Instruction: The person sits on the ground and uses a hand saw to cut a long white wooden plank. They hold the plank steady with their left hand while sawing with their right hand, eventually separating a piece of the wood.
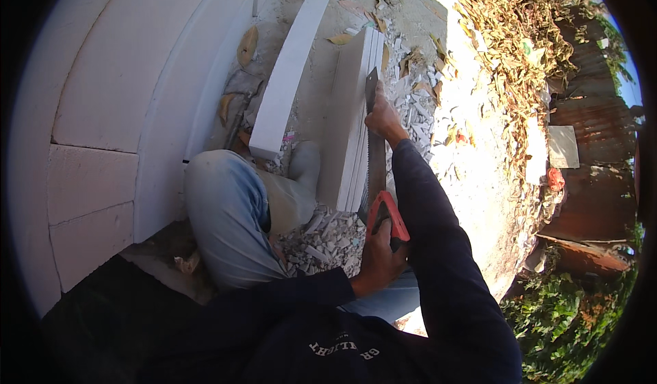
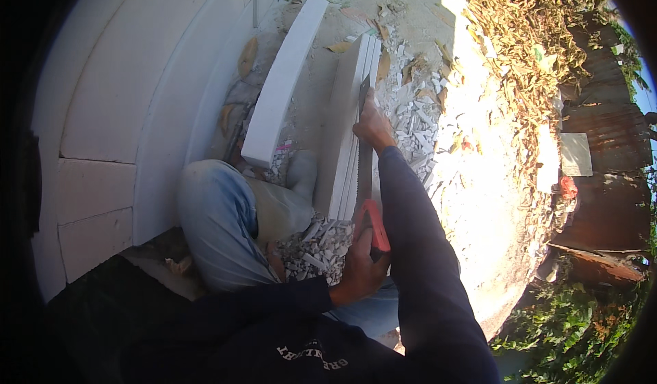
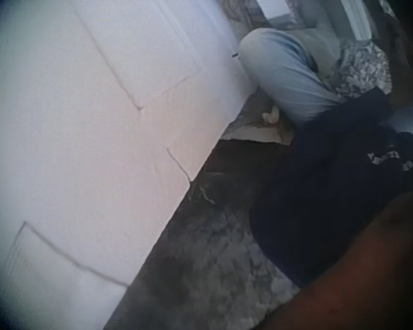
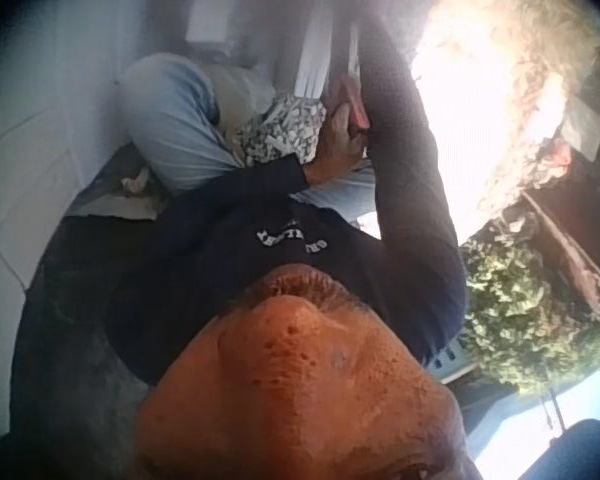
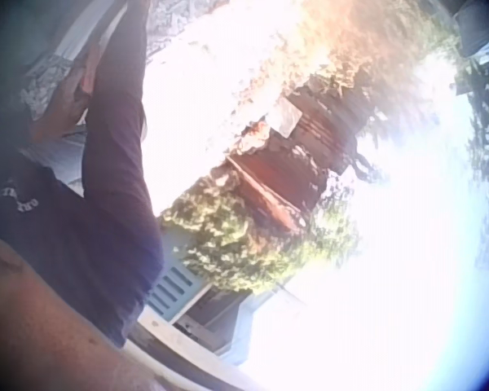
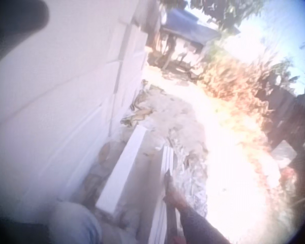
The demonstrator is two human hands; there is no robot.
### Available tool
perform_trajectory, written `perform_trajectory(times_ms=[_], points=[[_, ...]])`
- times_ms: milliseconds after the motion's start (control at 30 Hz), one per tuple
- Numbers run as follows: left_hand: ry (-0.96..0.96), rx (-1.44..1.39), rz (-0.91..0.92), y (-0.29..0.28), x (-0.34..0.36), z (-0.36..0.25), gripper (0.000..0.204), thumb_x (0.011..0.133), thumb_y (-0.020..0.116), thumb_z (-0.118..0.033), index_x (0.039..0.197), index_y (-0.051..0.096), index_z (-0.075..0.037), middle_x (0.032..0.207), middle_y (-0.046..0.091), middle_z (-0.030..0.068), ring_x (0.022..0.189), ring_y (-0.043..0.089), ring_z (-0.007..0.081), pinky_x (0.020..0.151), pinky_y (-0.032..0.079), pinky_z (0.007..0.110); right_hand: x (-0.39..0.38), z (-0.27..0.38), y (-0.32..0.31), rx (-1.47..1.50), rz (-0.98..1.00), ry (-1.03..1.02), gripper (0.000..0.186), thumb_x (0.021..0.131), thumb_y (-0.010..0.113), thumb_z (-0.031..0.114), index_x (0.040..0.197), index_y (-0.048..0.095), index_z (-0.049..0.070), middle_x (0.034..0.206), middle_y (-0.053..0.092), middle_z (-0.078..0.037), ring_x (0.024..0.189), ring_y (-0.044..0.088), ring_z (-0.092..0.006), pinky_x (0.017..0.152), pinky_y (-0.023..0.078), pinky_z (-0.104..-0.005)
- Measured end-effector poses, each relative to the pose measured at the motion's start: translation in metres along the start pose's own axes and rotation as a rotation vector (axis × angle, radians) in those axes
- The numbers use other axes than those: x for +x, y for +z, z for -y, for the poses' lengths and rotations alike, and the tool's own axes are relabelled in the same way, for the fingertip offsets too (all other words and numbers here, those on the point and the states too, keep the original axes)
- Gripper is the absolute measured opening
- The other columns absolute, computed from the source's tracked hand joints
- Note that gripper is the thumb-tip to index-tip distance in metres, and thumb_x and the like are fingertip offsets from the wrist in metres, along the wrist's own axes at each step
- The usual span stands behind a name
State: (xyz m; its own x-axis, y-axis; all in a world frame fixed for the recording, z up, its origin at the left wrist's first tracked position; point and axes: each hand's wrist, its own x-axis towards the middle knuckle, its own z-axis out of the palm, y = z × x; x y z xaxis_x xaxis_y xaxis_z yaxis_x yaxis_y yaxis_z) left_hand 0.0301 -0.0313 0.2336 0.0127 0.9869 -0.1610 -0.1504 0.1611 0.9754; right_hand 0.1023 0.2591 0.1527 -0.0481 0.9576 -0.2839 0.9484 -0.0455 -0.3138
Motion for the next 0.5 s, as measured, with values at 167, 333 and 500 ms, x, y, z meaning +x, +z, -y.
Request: perform_trajectory(times_ms=[167,333,500], points=[[-0.165,-0.06,0.301,-0.016,-0.084,0.004,0.028,0.086,0.069,-0.016,0.106,0.058,0.001,0.097,0.061,0.0184,0.094,0.064,0.0351,0.079,0.049,0.045,-0.102,-0.016,0.026,0.038,-0.019,0.021,0.102,0.071,0.061,0.0,0.158,0.009,-0.007,0.111,0.066,-0.033,0.108,0.063,-0.0469,0.096,0.048,-0.0486],[0.088,0.117,0.438,-0.027,-0.095,0.0,0.025,0.084,0.068,-0.011,0.105,0.059,0.0,0.104,0.058,0.0184,0.1,0.06,0.0315,0.087,0.047,0.042,-0.128,-0.014,0.021,0.186,-0.09,-0.057,0.095,0.072,0.056,-0.002,0.156,0.014,-0.009,0.103,0.066,-0.035,0.099,0.065,-0.0486,0.09,0.05,-0.0506],[0.163,-0.003,0.202,-0.007,0.009,0.01,0.025,0.085,0.066,-0.007,0.108,0.059,0.002,0.106,0.06,0.0191,0.105,0.062,0.0326,0.089,0.048,0.039,-0.023,0.011,-0.063,0.165,-0.214,0.013,0.092,0.072,0.054,0.0,0.157,0.019,-0.005,0.122,0.061,-0.037,0.114,0.062,-0.0468,0.098,0.048,-0.0452]])
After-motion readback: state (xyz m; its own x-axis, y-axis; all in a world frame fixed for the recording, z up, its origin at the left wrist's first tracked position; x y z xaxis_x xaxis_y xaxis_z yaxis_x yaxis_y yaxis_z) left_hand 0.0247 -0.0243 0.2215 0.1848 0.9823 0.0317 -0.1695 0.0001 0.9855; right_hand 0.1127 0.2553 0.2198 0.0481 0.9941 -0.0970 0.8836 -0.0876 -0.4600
